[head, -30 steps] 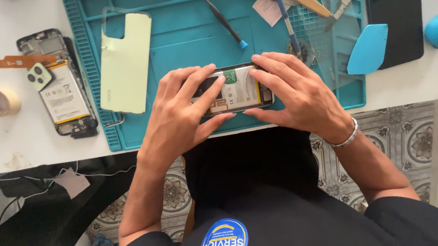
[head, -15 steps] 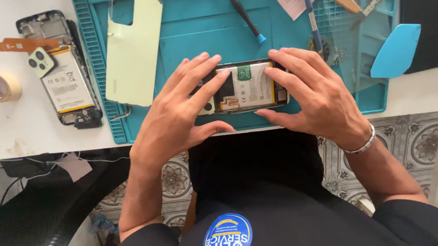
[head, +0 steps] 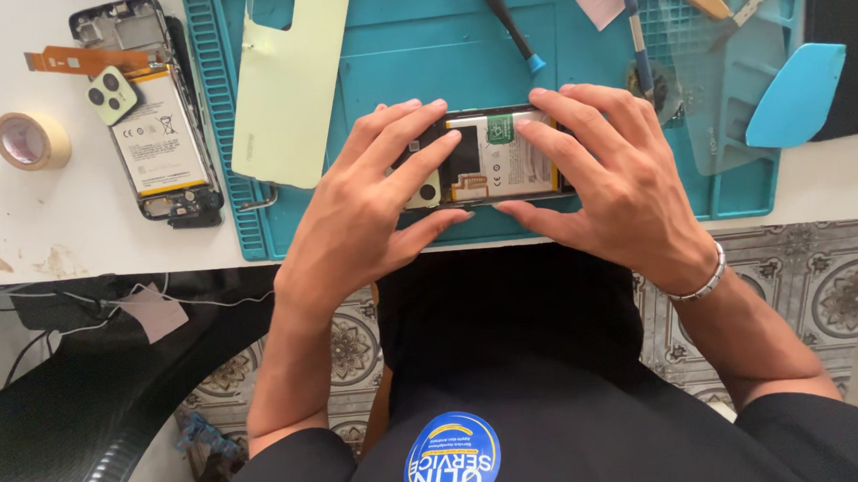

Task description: The person repairs a smartphone at a workbench. They use tweezers to work inside the opened phone, detach the back cover and frame, handle the battery and camera module, press the frame into place, and reassemble the phone, at one point powering the screen on to check it.

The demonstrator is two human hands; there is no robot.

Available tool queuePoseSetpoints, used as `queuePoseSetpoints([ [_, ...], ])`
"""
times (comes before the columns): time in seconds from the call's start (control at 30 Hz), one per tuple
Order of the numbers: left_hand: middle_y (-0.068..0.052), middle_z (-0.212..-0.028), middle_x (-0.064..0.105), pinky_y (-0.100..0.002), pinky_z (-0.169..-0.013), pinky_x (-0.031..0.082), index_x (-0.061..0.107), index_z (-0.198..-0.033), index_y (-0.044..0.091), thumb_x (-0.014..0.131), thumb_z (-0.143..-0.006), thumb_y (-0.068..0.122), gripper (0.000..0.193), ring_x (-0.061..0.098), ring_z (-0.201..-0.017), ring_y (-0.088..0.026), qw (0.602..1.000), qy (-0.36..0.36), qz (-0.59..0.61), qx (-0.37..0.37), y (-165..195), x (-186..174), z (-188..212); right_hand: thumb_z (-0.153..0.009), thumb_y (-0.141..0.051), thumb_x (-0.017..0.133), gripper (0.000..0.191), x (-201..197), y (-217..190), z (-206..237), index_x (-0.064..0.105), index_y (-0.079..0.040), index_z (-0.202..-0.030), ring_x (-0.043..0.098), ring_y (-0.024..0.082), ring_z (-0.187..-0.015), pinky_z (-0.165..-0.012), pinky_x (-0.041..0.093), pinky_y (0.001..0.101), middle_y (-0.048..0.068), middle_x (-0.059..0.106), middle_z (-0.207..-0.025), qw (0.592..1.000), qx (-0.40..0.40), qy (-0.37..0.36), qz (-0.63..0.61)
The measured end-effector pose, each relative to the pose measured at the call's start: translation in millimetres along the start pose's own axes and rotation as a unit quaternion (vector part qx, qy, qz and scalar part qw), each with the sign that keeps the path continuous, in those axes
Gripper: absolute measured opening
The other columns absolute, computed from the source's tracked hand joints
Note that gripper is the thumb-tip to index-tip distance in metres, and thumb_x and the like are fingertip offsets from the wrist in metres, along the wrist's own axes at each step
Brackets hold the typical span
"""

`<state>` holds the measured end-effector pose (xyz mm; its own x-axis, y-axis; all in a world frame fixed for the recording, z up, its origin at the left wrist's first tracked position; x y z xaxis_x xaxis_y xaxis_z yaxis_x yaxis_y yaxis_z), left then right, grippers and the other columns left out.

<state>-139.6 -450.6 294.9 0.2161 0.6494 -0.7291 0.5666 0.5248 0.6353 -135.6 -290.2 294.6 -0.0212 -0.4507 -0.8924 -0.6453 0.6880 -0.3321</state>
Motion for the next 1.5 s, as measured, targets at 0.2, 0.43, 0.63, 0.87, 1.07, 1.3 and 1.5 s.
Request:
queuePoseSetpoints([
  [0.2,-0.016,-0.146,0.055,-0.053,-0.12,0.042,0.064,-0.134,-0.003,0.087,-0.086,0.026,0.061,0.049,-0.139,-0.037,0.999,0.033,-0.002,-0.026,0.2,2.6,2.7,-0.084,-0.038,0.092,0.065,0.1,-1.2,-0.1,0.066,-0.002,-0.131,0.056,0.034,-0.129,-0.104,0.048,0.0486,0.014,0.061,-0.14,1.0,-0.003,0.004,-0.006],
  [0.43,-0.018,-0.149,0.054,-0.058,-0.123,0.038,0.064,-0.134,-0.004,0.087,-0.088,0.024,0.058,0.048,-0.14,-0.039,0.999,0.021,-0.03,-0.018,-0.5,7.5,-1.4,-0.084,-0.034,0.093,0.063,2.8,2.4,-3.7,0.065,0.0,-0.129,0.056,0.036,-0.13,-0.108,0.049,0.0495,0.017,0.06,-0.142,1.0,-0.009,0.004,-0.024],
  [0.63,-0.02,-0.148,0.051,-0.058,-0.12,0.037,0.063,-0.134,-0.006,0.088,-0.081,0.028,0.067,0.046,-0.138,-0.041,0.999,0.015,-0.005,-0.035,-5.2,7.6,-5.6,-0.083,-0.033,0.093,0.057,3.4,7.6,-8.1,0.067,-0.001,-0.123,0.056,0.037,-0.129,-0.107,0.05,0.0499,0.017,0.06,-0.142,1.0,-0.002,-0.003,-0.027],
  [0.87,-0.018,-0.148,0.053,-0.058,-0.121,0.037,0.064,-0.134,-0.003,0.089,-0.085,0.026,0.063,0.048,-0.139,-0.039,0.998,0.038,-0.018,-0.045,-3.5,9.3,-6.0,-0.082,-0.031,0.092,0.049,1.4,0.5,-7.2,0.07,-0.003,-0.117,0.054,0.039,-0.128,-0.103,0.05,0.0523,0.02,0.059,-0.142,1.0,-0.021,-0.005,-0.014],
  [1.07,-0.016,-0.146,0.056,-0.054,-0.12,0.039,0.065,-0.132,-0.001,0.09,-0.081,0.023,0.062,0.05,-0.137,-0.038,0.997,0.047,0.001,-0.063,0.1,9.6,-0.1,-0.08,-0.029,0.092,0.05,3.8,4.5,-4.8,0.07,-0.009,-0.12,0.049,0.035,-0.131,-0.108,0.042,0.05,0.013,0.055,-0.141,0.997,0.031,-0.03,-0.071],
  [1.3,-0.014,-0.141,0.059,-0.048,-0.116,0.043,0.064,-0.133,-0.001,0.092,-0.08,0.023,0.064,0.052,-0.133,-0.036,0.994,0.053,0.038,-0.084,10.3,3.3,-5.2,-0.074,-0.029,0.092,0.071,-3.3,3.9,-8.9,0.061,-0.013,-0.136,0.044,0.035,-0.125,-0.108,0.039,0.0489,0.008,0.054,-0.134,0.991,0.083,-0.076,-0.079],
  [1.5,-0.014,-0.138,0.057,-0.046,-0.115,0.04,0.057,-0.136,0.002,0.091,-0.076,0.018,0.07,0.051,-0.131,-0.036,0.992,0.055,0.014,-0.111,17.9,8.1,-6.7,-0.072,-0.036,0.092,0.075,-7.6,-0.5,-13.0,0.06,-0.014,-0.136,0.045,0.035,-0.114,-0.097,0.038,0.0495,0.01,0.054,-0.126,0.989,0.093,-0.104,-0.05],
])
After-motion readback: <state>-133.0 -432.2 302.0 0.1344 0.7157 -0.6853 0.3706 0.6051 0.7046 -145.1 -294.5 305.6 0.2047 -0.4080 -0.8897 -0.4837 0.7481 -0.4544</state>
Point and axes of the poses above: each hand's wrist, its own z-axis away from the middle knuckle, its own x-axis out of the palm, y = z × x, the point moved 10 cm from there along -z, towards the middle knuckle
